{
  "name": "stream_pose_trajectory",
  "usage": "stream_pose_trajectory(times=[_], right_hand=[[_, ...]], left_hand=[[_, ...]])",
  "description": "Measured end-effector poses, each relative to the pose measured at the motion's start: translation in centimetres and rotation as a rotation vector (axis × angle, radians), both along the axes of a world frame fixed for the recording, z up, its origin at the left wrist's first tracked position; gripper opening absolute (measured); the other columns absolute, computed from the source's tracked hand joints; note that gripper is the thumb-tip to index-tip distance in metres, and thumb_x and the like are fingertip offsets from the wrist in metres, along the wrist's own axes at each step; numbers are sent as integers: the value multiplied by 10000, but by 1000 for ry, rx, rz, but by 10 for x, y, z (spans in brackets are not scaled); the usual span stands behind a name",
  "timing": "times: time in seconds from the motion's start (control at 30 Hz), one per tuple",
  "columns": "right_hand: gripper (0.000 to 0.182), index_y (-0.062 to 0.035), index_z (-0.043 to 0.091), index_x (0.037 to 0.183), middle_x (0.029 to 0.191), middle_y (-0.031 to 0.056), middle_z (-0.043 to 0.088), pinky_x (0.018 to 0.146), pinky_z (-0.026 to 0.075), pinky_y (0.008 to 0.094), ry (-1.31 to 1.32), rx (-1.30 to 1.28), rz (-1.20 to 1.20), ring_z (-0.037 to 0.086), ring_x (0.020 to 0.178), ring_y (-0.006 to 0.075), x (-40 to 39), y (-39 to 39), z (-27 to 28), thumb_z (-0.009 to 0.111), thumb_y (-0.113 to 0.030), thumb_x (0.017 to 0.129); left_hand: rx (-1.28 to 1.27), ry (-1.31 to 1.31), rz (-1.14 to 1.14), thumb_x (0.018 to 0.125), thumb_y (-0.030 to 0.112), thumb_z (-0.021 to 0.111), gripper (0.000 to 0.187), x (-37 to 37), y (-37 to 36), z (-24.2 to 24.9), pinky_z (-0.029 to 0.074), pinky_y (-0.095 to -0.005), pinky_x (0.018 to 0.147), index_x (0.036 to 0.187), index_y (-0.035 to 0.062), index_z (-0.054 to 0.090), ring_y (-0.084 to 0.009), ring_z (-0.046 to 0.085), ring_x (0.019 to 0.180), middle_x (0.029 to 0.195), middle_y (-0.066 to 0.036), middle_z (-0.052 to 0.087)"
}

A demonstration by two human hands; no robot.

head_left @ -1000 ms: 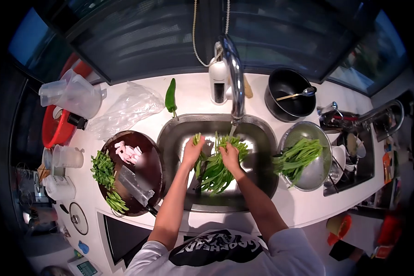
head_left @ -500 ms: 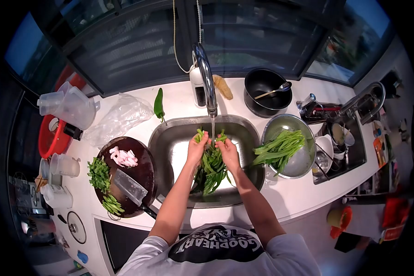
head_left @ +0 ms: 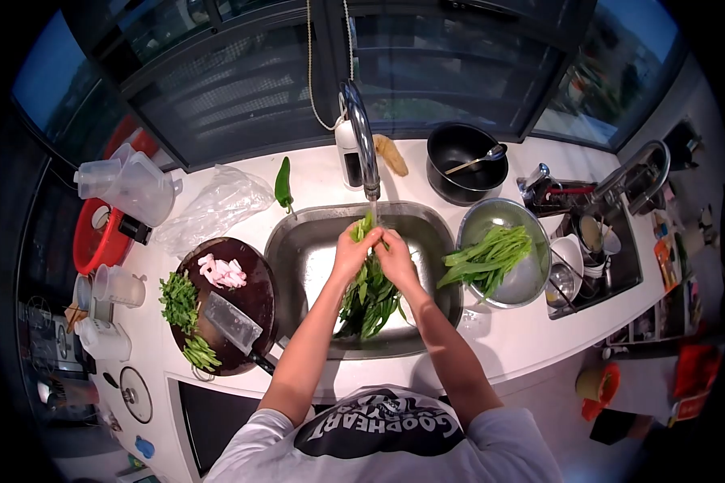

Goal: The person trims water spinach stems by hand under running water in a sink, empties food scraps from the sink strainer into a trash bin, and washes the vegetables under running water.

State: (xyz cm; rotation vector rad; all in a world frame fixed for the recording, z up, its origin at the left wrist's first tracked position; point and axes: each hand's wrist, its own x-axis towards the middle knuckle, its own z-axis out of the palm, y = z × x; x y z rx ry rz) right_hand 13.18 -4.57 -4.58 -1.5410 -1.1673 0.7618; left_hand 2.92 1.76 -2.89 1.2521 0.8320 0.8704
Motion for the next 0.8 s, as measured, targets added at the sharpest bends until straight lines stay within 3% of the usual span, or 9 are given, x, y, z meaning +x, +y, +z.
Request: stream_pose_trajectory(times=[0.03,0.13,0.17,0.27,0.4,0.6,0.63,0.73,0.8], right_hand=[[339,7,517,1231,1131,89,549,878,398,237,-119,-37,5,525,1019,131,-1,-1,6,517,-49,897],[336,24,524,1217,1126,87,557,866,413,245,94,47,-33,533,1017,134,-2,0,7,532,-41,888],[342,-1,547,1188,1013,95,576,817,417,259,252,179,-68,555,946,167,-2,5,-5,554,-14,847],[317,20,552,1174,1049,65,550,826,393,222,612,209,-56,522,982,126,-2,9,-1,529,15,858],[217,57,564,1091,1190,49,515,908,377,223,397,72,-91,503,1059,112,-3,12,16,482,-45,918],[328,-21,500,1251,1316,50,469,968,347,235,936,13,100,463,1142,116,4,25,24,473,-143,947],[412,-38,404,1339,1308,47,473,983,340,240,834,-3,74,442,1172,115,2,23,39,469,-168,954],[468,-89,346,1397,1280,56,482,988,307,232,691,-50,70,424,1164,113,2,28,41,429,-246,965],[460,-40,360,1370,1246,83,506,978,328,253,597,-74,143,445,1143,132,8,26,39,418,-253,966]], left_hand=[[75,63,-19,882,169,600,216,-1,1,0,452,-229,685,1013,-2,584,-98,569,762,833,-22,618],[-77,-109,47,875,188,614,222,-2,3,9,442,-221,642,998,8,577,-87,561,731,825,-21,614],[-116,-103,50,874,206,617,216,-5,2,12,412,-206,577,986,27,574,-65,534,675,782,-5,597],[-135,-18,64,888,151,587,141,-9,5,14,398,-203,584,951,25,589,-54,506,645,736,-7,592],[-107,0,-43,880,187,607,152,-9,-3,28,366,-204,529,888,35,611,-44,461,596,723,24,557],[-251,-57,-79,869,209,629,159,-10,6,16,393,-223,559,903,54,627,-56,488,656,740,33,555],[-267,-110,-82,869,219,630,164,-10,4,20,396,-225,559,896,57,626,-57,491,661,742,30,558],[-273,-133,-116,871,219,626,159,-12,7,24,403,-236,577,925,70,614,-76,511,690,776,17,565],[-252,-90,-184,867,216,632,161,-13,16,21,406,-238,588,934,70,616,-78,512,690,786,15,573]])
